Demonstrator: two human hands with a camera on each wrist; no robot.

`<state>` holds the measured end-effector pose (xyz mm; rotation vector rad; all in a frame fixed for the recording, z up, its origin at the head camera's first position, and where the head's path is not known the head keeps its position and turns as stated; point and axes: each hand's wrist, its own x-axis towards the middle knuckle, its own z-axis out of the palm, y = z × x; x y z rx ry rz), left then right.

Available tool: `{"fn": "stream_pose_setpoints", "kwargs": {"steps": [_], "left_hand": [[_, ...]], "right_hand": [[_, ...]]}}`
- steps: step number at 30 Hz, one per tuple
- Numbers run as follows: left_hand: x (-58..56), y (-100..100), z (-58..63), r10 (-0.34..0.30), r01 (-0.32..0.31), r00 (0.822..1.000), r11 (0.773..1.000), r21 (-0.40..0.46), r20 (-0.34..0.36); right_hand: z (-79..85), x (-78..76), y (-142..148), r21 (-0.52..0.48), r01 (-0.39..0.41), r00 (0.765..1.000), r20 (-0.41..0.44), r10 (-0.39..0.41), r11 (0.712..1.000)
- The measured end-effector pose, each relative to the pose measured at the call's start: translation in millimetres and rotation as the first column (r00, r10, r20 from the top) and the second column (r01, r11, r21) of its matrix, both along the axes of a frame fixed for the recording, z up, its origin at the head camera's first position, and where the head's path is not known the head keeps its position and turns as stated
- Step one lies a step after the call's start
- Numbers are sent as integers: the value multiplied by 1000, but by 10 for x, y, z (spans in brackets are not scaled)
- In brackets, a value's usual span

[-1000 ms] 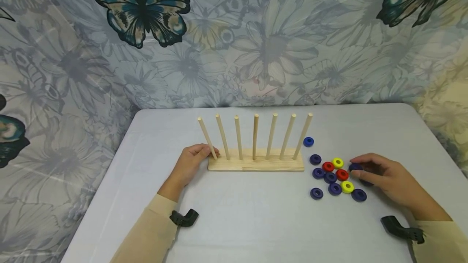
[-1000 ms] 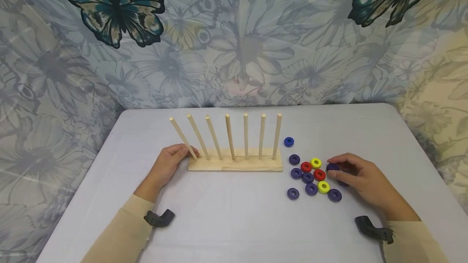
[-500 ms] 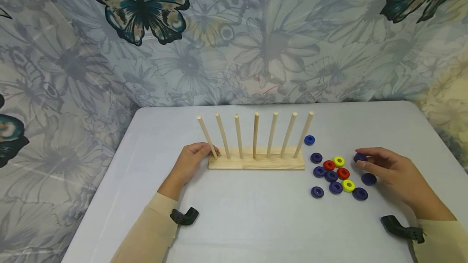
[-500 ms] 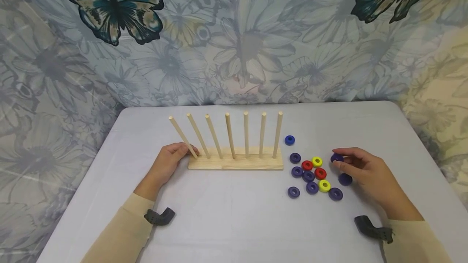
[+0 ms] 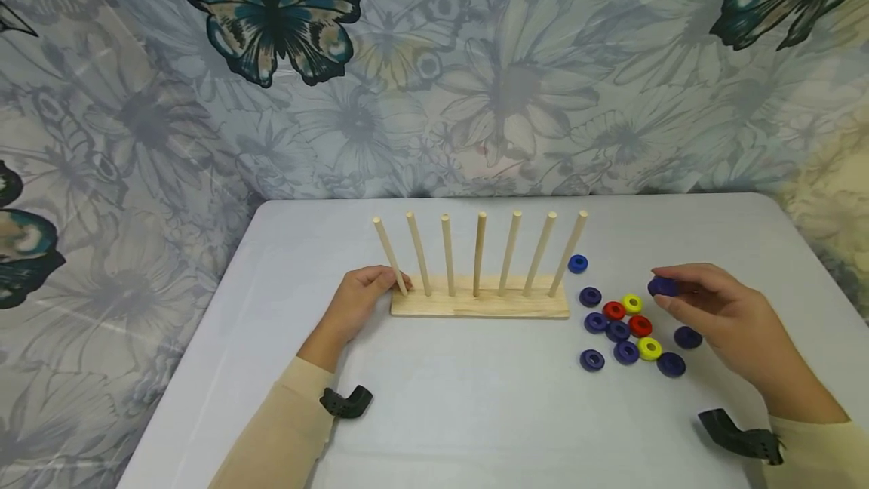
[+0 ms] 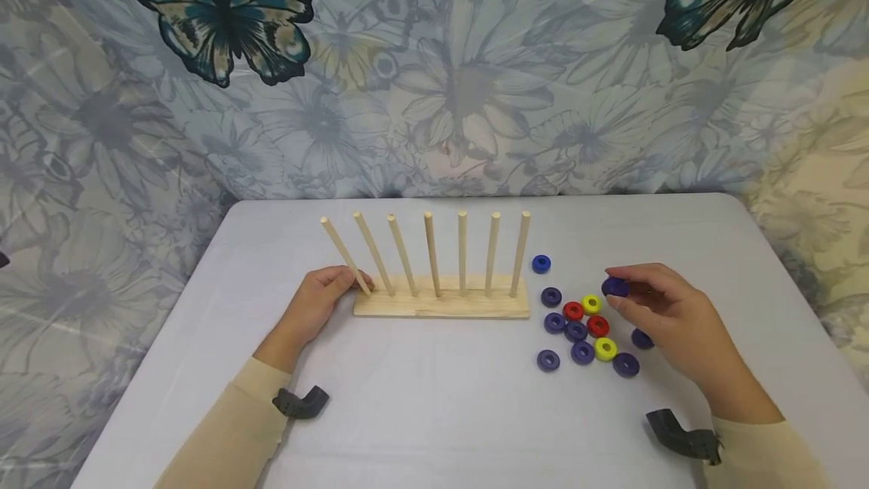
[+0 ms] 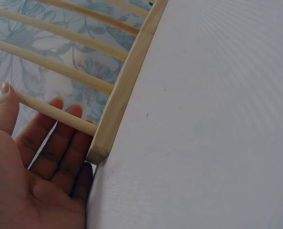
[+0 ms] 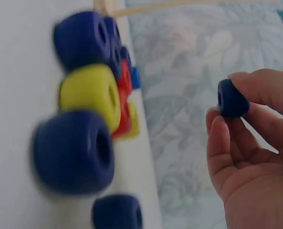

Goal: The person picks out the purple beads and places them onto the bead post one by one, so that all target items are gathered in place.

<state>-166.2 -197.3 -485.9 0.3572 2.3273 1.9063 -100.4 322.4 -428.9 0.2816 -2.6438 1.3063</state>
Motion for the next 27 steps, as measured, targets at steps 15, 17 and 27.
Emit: {"fn": "stream_pose_setpoints", "kwargs": {"steps": [15, 17, 27], "left_hand": [[32, -12, -27, 11, -11, 1000, 1000, 3, 14], [34, -6, -12, 11, -11, 1000, 1000, 1, 13], [35, 18, 17, 12, -11, 1000, 1000, -17, 9]], "right_hand": [[482, -63, -328, 15, -197, 930, -314, 192, 980], [536, -56, -369, 7, -213, 924, -323, 203, 977], [659, -40, -601, -48, -376, 841, -437, 319, 925]]}}
